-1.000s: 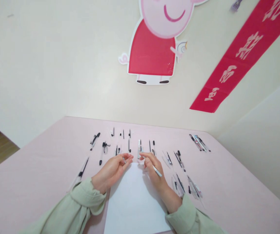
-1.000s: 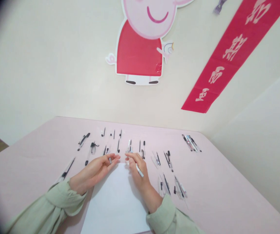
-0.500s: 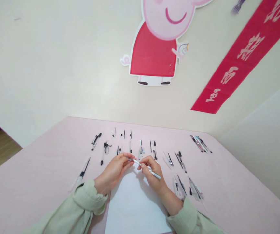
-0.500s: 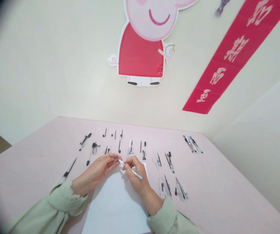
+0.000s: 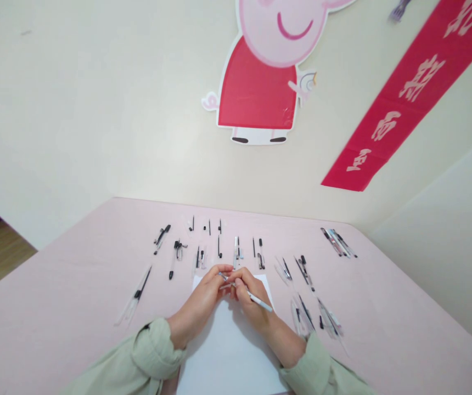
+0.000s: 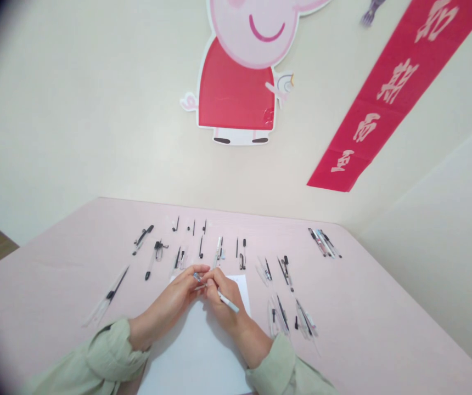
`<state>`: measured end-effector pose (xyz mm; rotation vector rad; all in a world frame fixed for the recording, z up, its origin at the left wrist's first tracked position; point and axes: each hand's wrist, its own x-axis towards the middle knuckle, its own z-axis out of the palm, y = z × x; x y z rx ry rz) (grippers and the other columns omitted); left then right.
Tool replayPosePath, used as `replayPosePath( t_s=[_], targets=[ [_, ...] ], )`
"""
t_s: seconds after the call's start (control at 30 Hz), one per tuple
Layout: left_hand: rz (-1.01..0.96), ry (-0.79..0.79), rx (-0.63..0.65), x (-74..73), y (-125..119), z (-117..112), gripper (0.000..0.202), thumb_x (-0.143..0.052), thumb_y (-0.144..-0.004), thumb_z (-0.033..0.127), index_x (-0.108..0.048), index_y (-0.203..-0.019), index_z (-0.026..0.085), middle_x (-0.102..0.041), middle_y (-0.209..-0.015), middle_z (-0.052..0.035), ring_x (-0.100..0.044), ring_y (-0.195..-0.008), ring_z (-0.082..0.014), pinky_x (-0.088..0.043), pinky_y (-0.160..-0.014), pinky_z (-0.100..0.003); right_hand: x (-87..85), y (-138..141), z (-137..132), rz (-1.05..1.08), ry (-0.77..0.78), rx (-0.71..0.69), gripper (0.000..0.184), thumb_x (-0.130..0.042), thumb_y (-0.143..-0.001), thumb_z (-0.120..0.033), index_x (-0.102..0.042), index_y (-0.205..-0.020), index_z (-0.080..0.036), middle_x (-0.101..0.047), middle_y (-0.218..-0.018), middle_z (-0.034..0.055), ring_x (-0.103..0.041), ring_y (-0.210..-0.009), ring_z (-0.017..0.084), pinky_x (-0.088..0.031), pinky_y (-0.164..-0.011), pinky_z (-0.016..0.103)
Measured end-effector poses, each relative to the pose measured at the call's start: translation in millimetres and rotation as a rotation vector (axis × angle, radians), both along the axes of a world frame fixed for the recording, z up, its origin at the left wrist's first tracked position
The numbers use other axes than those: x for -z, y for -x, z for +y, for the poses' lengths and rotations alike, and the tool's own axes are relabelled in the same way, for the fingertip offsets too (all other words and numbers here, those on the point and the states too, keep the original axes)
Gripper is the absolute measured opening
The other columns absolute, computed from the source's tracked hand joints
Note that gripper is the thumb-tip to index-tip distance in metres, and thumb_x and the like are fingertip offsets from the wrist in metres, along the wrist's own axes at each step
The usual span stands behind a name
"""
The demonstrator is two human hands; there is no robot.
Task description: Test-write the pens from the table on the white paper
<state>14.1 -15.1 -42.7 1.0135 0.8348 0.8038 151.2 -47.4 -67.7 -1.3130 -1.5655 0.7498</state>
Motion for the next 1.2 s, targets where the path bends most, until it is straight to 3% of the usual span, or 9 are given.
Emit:
replayPosePath(
  t_s=[0.4, 0.53, 0.67, 0.8, 0.93, 1.1, 1.2],
  targets=[
    [-0.01, 0.009, 0.051, -7.1, -1.1, -4.9, 0.034, -0.047, -0.082, 0.034, -0.051, -0.111, 0.017, -0.067, -0.101, -0.0088, -0.065, -0.092, -0.0185, -0.049, -0.087, -0.034, 8.8, 2.6, 5.8, 0.159, 0.007, 0.042, 0.017, -0.04, -0.092, -0.029, -0.054, -0.084, -0.022, -0.053, -0.065, -0.0035, -0.052, -0.059, 0.013, -0.041, -0.057, 0.025],
    [-0.037, 0.082, -0.061, -9.2, 0.9, 0.0, 0.038, -0.056, -0.085, 0.039, -0.051, -0.117, 0.018, -0.067, -0.1, -0.0077, -0.065, -0.094, -0.0168, -0.048, -0.092, -0.033, 2.9, 3.7, 10.1, 0.304, 0.003, 0.059, 0.01, -0.044, -0.09, -0.031, -0.049, -0.085, -0.023, -0.051, -0.06, -0.0056, -0.051, -0.054, 0.012, -0.041, -0.053, 0.024],
    [-0.036, 0.152, -0.106, -6.7, 4.1, 10.3, 0.021, -0.062, -0.084, 0.028, -0.059, -0.101, 0.016, -0.068, -0.088, -0.0043, -0.065, -0.08, -0.0137, -0.051, -0.084, -0.029, -6.4, 3.9, 5.5, 0.322, 0.003, -0.023, 0.007, -0.05, -0.086, -0.028, -0.051, -0.089, -0.022, -0.057, -0.069, -0.0033, -0.053, -0.059, 0.012, -0.042, -0.055, 0.023],
    [-0.018, 0.103, -0.294, -5.1, 10.5, 24.8, 0.023, -0.067, -0.08, 0.027, -0.06, -0.099, 0.016, -0.068, -0.083, -0.0025, -0.064, -0.077, -0.0118, -0.051, -0.072, -0.022, -13.9, 0.7, 1.9, 0.242, -0.047, -0.006, 0.012, -0.052, -0.084, -0.024, -0.054, -0.096, -0.021, -0.055, -0.066, -0.0042, -0.051, -0.058, 0.012, -0.039, -0.056, 0.023],
    [-0.03, -0.04, -0.417, -7.0, 16.3, 33.8, 0.035, -0.072, -0.076, 0.034, -0.06, -0.104, 0.017, -0.069, -0.086, -0.0019, -0.064, -0.079, -0.0127, -0.051, -0.077, -0.025, -20.9, -4.2, 2.0, 0.08, -0.056, 0.063, 0.011, -0.05, -0.085, -0.02, -0.057, -0.093, -0.021, -0.057, -0.065, -0.0038, -0.054, -0.061, 0.013, -0.04, -0.06, 0.023],
    [-0.014, -0.115, -0.408, -7.3, 15.7, 33.3, 0.045, -0.069, -0.077, 0.042, -0.055, -0.114, 0.02, -0.07, -0.092, -0.0032, -0.066, -0.084, -0.015, -0.051, -0.083, -0.03, -36.0, -11.3, -0.2, -0.247, 0.006, 0.054, 0.01, -0.054, -0.085, -0.017, -0.06, -0.088, -0.024, -0.065, -0.07, -0.0029, -0.059, -0.064, 0.014, -0.039, -0.061, 0.023],
    [0.029, -0.121, -0.327, -0.3, 12.6, 27.1, 0.05, -0.059, -0.083, 0.05, -0.049, -0.119, 0.018, -0.07, -0.098, -0.0075, -0.067, -0.088, -0.0186, -0.051, -0.083, -0.034, -48.3, -36.9, 5.8, -0.313, -0.002, 0.129, 0.01, -0.054, -0.084, -0.017, -0.06, -0.081, -0.024, -0.064, -0.067, -0.0035, -0.059, -0.062, 0.014, -0.039, -0.059, 0.022]
  ],
)
